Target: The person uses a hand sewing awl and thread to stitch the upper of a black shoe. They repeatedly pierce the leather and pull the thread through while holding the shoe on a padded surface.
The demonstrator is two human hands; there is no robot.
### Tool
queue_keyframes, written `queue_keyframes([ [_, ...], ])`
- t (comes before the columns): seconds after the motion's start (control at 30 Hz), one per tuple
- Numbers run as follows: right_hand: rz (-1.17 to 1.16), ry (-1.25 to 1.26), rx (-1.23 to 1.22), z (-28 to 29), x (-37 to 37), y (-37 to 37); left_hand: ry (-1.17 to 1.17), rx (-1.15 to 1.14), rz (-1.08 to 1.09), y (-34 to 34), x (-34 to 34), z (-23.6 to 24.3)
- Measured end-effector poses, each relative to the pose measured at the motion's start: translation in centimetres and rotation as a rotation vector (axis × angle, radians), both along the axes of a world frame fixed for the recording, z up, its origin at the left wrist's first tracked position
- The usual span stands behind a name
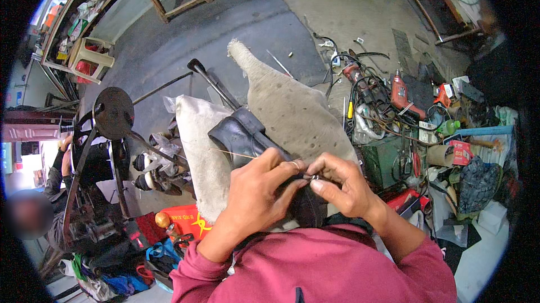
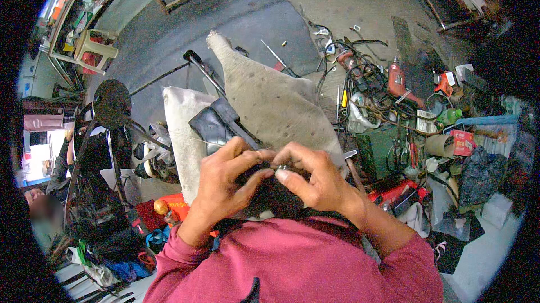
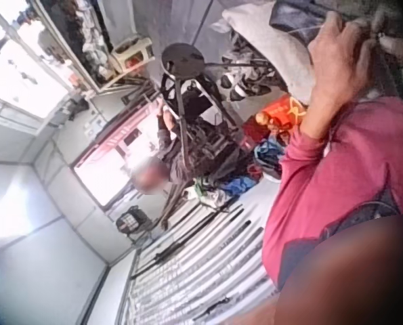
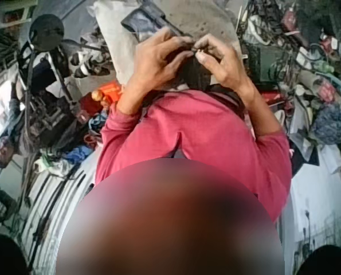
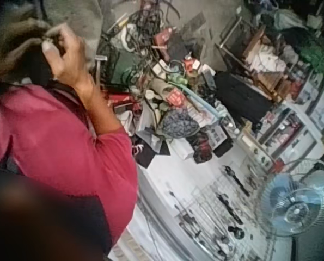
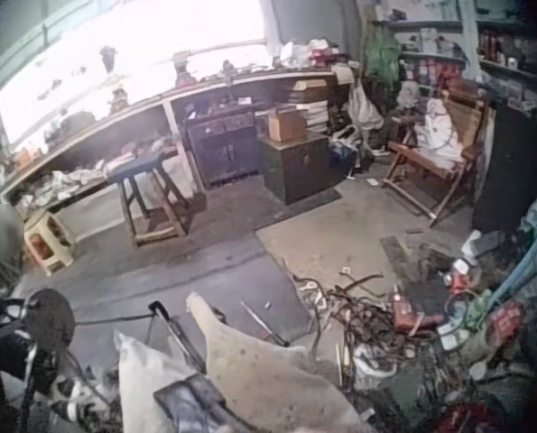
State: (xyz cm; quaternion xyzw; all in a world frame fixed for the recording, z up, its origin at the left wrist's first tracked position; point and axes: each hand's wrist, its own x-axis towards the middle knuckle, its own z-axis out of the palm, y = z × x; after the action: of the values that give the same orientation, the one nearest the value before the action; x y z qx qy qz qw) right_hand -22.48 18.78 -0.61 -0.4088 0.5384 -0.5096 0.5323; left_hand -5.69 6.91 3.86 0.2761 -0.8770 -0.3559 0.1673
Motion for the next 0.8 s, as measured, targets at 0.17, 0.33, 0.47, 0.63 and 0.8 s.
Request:
queue_keyframes([
  [0.17, 0.012, -0.078, 0.155, 0.7, -0.5, 0.3, -0.010, 0.086, 0.006, 0.0, -0.8, -1.2],
  [0.33, 0.056, 0.459, -0.022, -0.3, -2.0, -0.8, 0.001, 0.058, 0.072, 0.5, -1.1, -1.6],
  [0.47, 0.122, 0.459, -0.089, -0.4, -3.4, -0.3, -0.002, 0.049, 0.144, 0.6, -1.2, -1.7],
  [0.63, -0.466, -0.597, -0.272, 0.1, -6.5, 0.2, -0.006, 0.063, 0.178, 0.6, -1.2, -1.9],
  [0.8, -0.845, -0.420, -0.118, 0.2, -6.5, -0.6, 0.036, 0.181, 0.158, 0.3, -0.4, -2.1],
])
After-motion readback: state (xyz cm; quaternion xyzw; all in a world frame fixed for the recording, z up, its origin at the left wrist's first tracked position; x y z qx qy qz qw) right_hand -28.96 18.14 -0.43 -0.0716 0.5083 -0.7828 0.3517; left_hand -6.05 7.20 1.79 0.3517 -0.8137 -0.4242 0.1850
